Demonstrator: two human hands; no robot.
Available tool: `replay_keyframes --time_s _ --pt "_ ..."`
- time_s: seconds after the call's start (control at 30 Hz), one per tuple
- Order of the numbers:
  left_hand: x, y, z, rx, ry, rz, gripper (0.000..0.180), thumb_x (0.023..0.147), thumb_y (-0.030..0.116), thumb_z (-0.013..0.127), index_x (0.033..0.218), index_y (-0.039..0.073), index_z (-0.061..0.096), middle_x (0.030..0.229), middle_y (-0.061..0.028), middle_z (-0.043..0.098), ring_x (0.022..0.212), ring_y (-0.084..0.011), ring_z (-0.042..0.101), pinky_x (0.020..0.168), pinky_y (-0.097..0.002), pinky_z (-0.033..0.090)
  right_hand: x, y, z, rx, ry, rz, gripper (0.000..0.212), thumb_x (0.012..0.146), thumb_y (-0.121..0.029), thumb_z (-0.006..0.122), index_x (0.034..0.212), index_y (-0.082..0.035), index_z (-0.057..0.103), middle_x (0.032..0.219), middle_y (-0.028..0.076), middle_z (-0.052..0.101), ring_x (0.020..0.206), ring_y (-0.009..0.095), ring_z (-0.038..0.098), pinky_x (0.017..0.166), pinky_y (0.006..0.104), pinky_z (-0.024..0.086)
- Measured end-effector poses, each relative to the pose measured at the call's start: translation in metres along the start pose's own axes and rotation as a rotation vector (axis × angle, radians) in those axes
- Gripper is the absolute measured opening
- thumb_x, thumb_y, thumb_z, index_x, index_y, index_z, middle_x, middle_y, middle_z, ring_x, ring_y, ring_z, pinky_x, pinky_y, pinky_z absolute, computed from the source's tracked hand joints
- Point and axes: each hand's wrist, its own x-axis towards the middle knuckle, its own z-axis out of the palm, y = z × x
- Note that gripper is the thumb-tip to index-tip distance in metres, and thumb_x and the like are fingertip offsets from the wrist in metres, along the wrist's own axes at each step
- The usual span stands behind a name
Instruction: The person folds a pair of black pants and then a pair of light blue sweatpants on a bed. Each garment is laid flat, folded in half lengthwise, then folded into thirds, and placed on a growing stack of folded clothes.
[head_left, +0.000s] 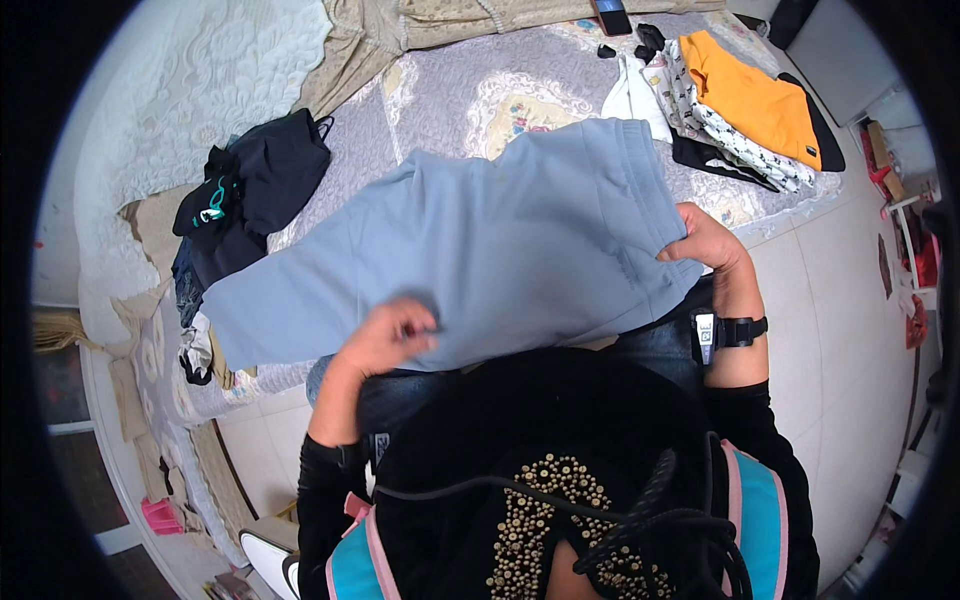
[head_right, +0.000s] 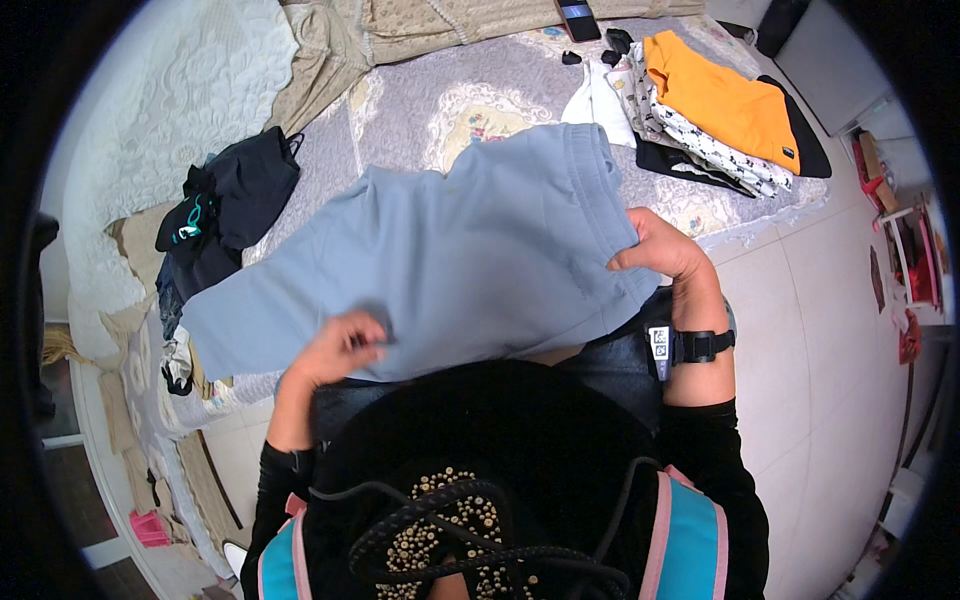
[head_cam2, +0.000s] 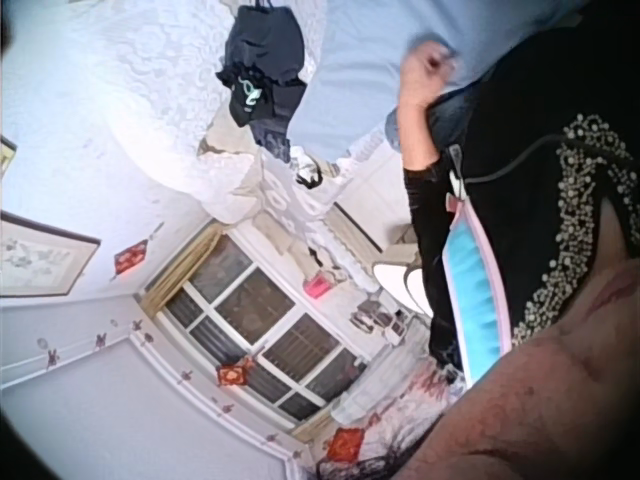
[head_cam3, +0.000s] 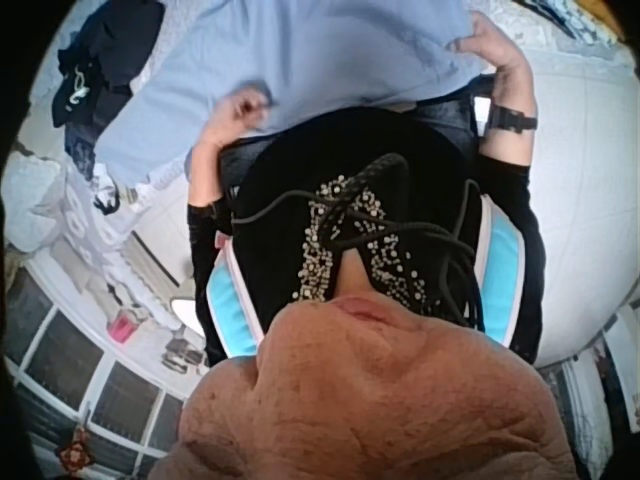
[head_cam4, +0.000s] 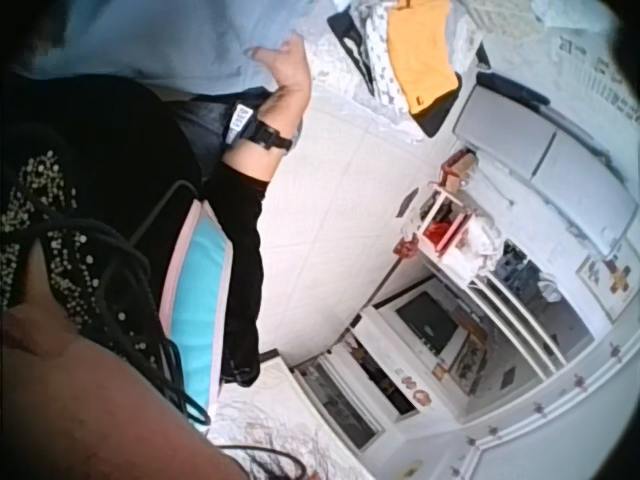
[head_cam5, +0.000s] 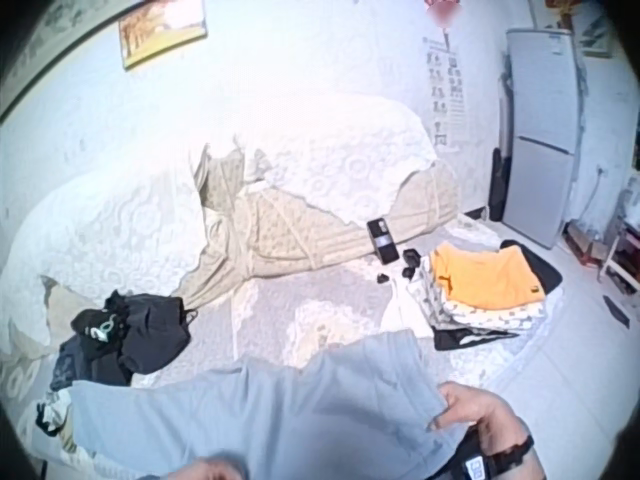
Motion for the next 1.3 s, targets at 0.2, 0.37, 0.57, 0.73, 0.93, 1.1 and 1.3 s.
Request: replay_keyframes --time_s 0.2,0.37,0.57,0.73,0.93,1.1,1.3 --pt "0.118 0.003 -0.065 0.459 0.652 0.348 0.039 0.089 0.027 0.068 0.114 -0.002 0.064 0.101 -0.0194 0.067 0.094 -0.0379 0.063 0.083 -0.0414 0.051 0.003 -0.002 0.008 -0.001 -0.049 -0.012 0.060 0.064 -0.001 0.078 0.122 0.002 0.063 0.114 0.005 0.068 0.104 0.013 0.061 0.095 0.0285 0.047" --pt "0.151 0.023 -0.057 0.566 0.414 -0.012 0.040 0.093 0.026 0.064 0.119 -0.004 0.062 0.111 -0.0193 0.069 0.097 -0.0338 0.067 0.087 -0.0385 0.051 0.007 -0.007 0.016 0.167 -0.008 0.015 0.063 0.080 -0.026 0.077 0.131 0.005 0.056 0.125 0.010 0.064 0.113 0.018 0.059 0.099 0.0308 0.045" --pt "0.072 0.027 -0.043 -0.650 0.249 0.028 0.034 0.087 0.011 0.065 0.118 -0.003 0.063 0.105 -0.0078 0.070 0.092 -0.0162 0.066 0.087 -0.0309 0.051 0.031 -0.008 0.021 0.301 0.157 0.052 0.059 0.091 -0.037 0.068 0.131 0.004 0.055 0.125 0.013 0.063 0.111 0.018 0.062 0.096 0.0310 0.048" --pt "0.031 -0.002 -0.038 -0.785 0.270 -0.001 0.042 0.080 0.004 0.064 0.120 -0.006 0.061 0.106 -0.0107 0.070 0.091 -0.0191 0.067 0.088 -0.0327 0.053 0.047 -0.012 0.020 0.218 0.053 0.096 0.064 0.078 -0.019 0.077 0.132 0.004 0.053 0.122 0.013 0.064 0.106 0.018 0.063 0.093 0.0320 0.050" --pt "0.021 -0.021 -0.025 -1.010 0.209 -0.049 0.044 0.085 0.013 0.067 0.121 -0.009 0.058 0.110 -0.0150 0.069 0.091 -0.0237 0.069 0.089 -0.0355 0.055 0.028 -0.020 0.030 0.293 0.003 0.083 0.067 0.076 -0.012 0.072 0.137 0.004 0.050 0.129 0.018 0.061 0.116 0.024 0.059 0.100 0.0349 0.046" --pt "0.048 -0.023 -0.013 -0.898 0.259 -0.365 0.043 0.093 0.024 0.066 0.120 -0.008 0.058 0.112 -0.0173 0.068 0.093 -0.0274 0.069 0.086 -0.0380 0.058 0.031 -0.016 0.033 0.079 0.013 0.153 0.070 0.079 -0.015 0.072 0.141 0.003 0.046 0.130 0.015 0.060 0.119 0.024 0.056 0.105 0.0353 0.041" --pt "0.035 -0.002 -0.034 -1.128 0.538 0.050 0.031 0.094 0.016 0.064 0.118 -0.003 0.058 0.109 -0.0175 0.067 0.094 -0.0281 0.069 0.084 -0.0436 0.059 0.030 -0.013 0.027 0.141 0.113 0.037 0.065 0.080 -0.013 0.070 0.140 0.003 0.048 0.131 0.013 0.060 0.120 0.023 0.055 0.105 0.0333 0.040"
